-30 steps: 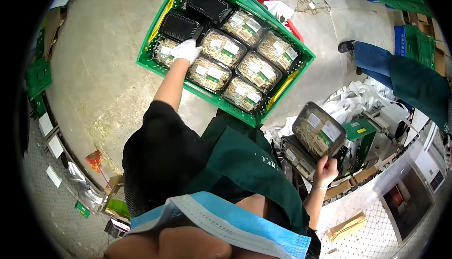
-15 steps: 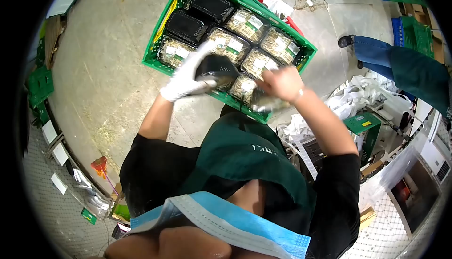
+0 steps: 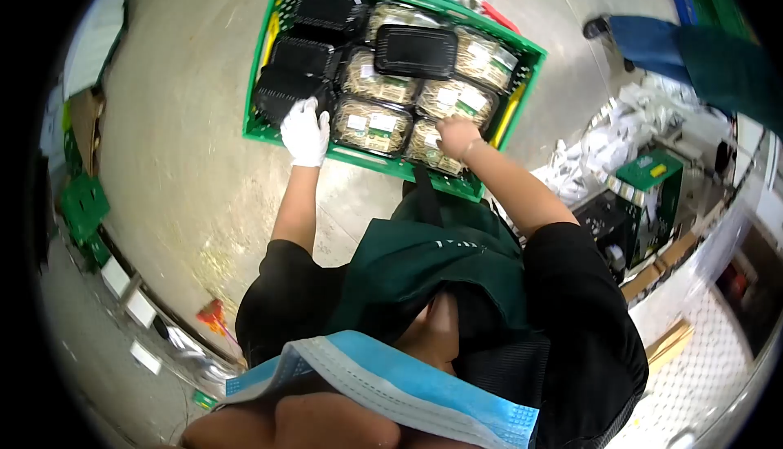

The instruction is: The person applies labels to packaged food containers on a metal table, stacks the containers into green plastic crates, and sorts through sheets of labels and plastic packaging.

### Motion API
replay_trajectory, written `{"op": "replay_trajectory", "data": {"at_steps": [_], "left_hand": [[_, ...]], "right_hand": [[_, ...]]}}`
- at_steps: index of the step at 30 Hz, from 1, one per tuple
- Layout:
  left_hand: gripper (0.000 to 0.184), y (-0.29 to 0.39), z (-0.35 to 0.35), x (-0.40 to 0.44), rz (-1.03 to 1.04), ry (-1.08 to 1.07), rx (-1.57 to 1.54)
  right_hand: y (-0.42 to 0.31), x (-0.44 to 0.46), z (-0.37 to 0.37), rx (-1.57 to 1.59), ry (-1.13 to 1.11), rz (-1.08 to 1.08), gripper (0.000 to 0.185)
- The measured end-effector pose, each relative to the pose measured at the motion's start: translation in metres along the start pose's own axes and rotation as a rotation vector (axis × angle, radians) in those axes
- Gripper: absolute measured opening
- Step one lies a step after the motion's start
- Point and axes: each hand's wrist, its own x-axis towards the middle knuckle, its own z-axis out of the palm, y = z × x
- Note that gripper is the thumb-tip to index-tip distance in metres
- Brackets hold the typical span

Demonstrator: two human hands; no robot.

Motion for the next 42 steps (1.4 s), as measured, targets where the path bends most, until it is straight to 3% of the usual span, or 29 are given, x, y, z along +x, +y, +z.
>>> {"op": "replay_trajectory", "data": {"at_steps": [2,5,6,7,11,13,14,15,16,17,19,21,22,23,24,26,28,30,32,34,35,36,37,38,40,42], "left_hand": [[0.079,0.026,-0.029,0.031,0.237,0.008,0.215],[0.087,0.019,-0.026,0.062,0.381,-0.352,0.226],[0.090,0.024,-0.034,0.068,0.408,-0.411,0.236],[0.087,0.018,-0.031,0.064,0.496,-0.313,0.181],[0.066,0.057,-0.034,0.047,0.342,-0.431,0.310],[0.060,0.094,-0.034,0.048,0.118,-0.420,0.365],[0.063,0.147,-0.066,0.020,0.041,-0.247,0.444],[0.070,0.148,-0.034,0.031,-0.014,-0.157,0.371],[0.067,0.199,-0.054,0.022,-0.021,-0.249,0.193],[0.062,0.221,-0.039,0.027,0.320,-0.270,0.056],[0.051,0.281,0.011,0.020,0.743,-0.411,-0.431],[0.044,0.384,0.016,-0.040,0.993,-0.438,-0.695],[0.042,0.431,0.007,-0.085,1.156,-0.328,-0.605],[0.041,0.478,-0.016,-0.140,1.317,-0.341,-0.634],[0.039,0.519,-0.037,-0.198,1.470,-0.358,-0.662],[0.035,0.580,-0.045,-0.287,1.674,-0.529,-0.735],[0.032,0.616,-0.039,-0.369,1.626,-0.737,-0.747],[0.029,0.630,-0.027,-0.443,1.639,-0.897,-0.802],[0.029,0.626,-0.025,-0.496,1.863,-0.803,-0.660],[0.028,0.614,-0.028,-0.518,1.919,-0.612,-0.452],[0.025,0.611,-0.033,-0.519,1.828,-0.735,-0.419],[0.025,0.606,-0.036,-0.513,1.807,-0.712,-0.412],[0.023,0.603,-0.040,-0.504,1.786,-0.714,-0.411],[0.022,0.598,-0.043,-0.496,1.766,-0.717,-0.413],[0.016,0.580,-0.041,-0.478,1.543,-0.813,-0.409],[0.015,0.570,-0.053,-0.476,1.468,-0.823,-0.328]], "right_hand": [[0.006,-0.050,0.010,0.122,0.045,0.030,0.025],[0.030,-0.126,0.022,0.277,0.124,0.264,0.023],[0.042,-0.153,0.032,0.296,0.194,0.340,0.024],[0.047,-0.181,0.028,0.345,0.145,0.512,0.025],[0.035,-0.304,0.031,0.589,0.168,1.034,0.029],[0.022,-0.359,0.063,0.571,0.386,1.093,0.026],[0.010,-0.385,0.074,0.545,0.499,1.090,0.024],[0.001,-0.405,0.087,0.565,0.540,1.162,0.024],[-0.012,-0.430,0.099,0.593,0.706,1.240,0.022],[-0.023,-0.453,0.111,0.615,0.874,1.293,0.020],[-0.048,-0.500,0.138,0.573,1.027,1.522,0.017],[-0.078,-0.561,0.171,0.554,1.100,1.787,0.018],[-0.093,-0.593,0.208,0.541,1.337,1.859,0.017],[-0.108,-0.625,0.230,0.800,1.477,2.124,0.017],[-0.127,-0.668,0.265,0.794,1.591,2.233,0.017],[-0.165,-0.750,0.353,0.443,1.640,2.651,0.021],[-0.202,-0.831,0.472,0.801,2.487,2.475,0.031],[-0.213,-0.884,0.468,1.114,3.302,2.350,0.033],[-0.216,-0.922,0.482,1.164,3.582,2.182,0.029],[-0.210,-0.946,0.540,0.778,3.595,2.285,0.019],[-0.197,-0.953,0.535,0.526,3.601,2.229,0.015],[-0.187,-0.954,0.518,0.285,3.601,2.155,0.011],[-0.178,-0.944,0.487,0.358,3.262,2.359,0.013],[-0.171,-0.933,0.492,0.466,3.052,2.193,0.017],[-0.147,-0.924,0.400,0.937,2.791,1.770,0.021],[-0.107,-0.929,0.411,0.972,2.456,1.580,0.024]]}}
